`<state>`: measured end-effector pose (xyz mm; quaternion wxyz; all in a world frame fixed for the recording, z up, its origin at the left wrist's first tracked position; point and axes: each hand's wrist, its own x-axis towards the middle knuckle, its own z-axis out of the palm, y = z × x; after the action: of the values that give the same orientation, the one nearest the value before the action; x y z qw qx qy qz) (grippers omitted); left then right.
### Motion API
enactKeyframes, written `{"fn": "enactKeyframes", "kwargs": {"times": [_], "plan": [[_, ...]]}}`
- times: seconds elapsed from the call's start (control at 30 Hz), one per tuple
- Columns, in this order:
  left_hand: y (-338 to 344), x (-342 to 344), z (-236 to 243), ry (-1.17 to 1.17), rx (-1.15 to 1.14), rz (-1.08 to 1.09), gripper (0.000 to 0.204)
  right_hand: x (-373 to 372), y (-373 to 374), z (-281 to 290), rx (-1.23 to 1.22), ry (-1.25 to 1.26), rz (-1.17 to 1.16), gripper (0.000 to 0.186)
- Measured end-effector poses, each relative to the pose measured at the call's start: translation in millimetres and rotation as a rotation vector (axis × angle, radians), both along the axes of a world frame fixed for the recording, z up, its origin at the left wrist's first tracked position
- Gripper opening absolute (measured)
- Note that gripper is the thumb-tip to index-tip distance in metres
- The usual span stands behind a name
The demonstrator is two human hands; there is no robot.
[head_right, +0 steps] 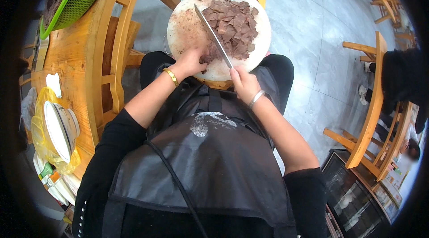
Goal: The person slices cooked meat into thin pieces using a knife on a cutting board placed on their lap. The sliced meat is transferred into a green basket. The person then places a plate on the table.
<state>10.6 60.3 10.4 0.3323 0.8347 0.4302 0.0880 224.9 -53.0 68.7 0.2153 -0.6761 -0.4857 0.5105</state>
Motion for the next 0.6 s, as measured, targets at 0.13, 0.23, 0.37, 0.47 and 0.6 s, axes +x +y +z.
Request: {"fn": "enactKeyframes", "kwargs": {"times": [0.13,0.23,0.37,0.47,0.6], "plan": [[7,-10,-8,-0.127,-0.030,0.258,0.038,-5,-13,-4,-0.045,0.087,-0.041,0.038],[2,-8,1,-0.147,-0.247,0.544,0.041,-13,-11,-5,-0.046,0.073,-0.011,0.038],[-13,-11,-4,-0.329,-0.201,0.476,0.040,-24,4,1,-0.019,0.012,0.068,0.038],[-14,-18,-14,-0.329,0.036,0.428,0.030,-30,14,17,-0.099,0.044,0.082,0.039],[-12,-17,-17,-0.408,0.018,0.421,0.025,-34,16,23,-0.165,0.061,0.086,0.042]]}}
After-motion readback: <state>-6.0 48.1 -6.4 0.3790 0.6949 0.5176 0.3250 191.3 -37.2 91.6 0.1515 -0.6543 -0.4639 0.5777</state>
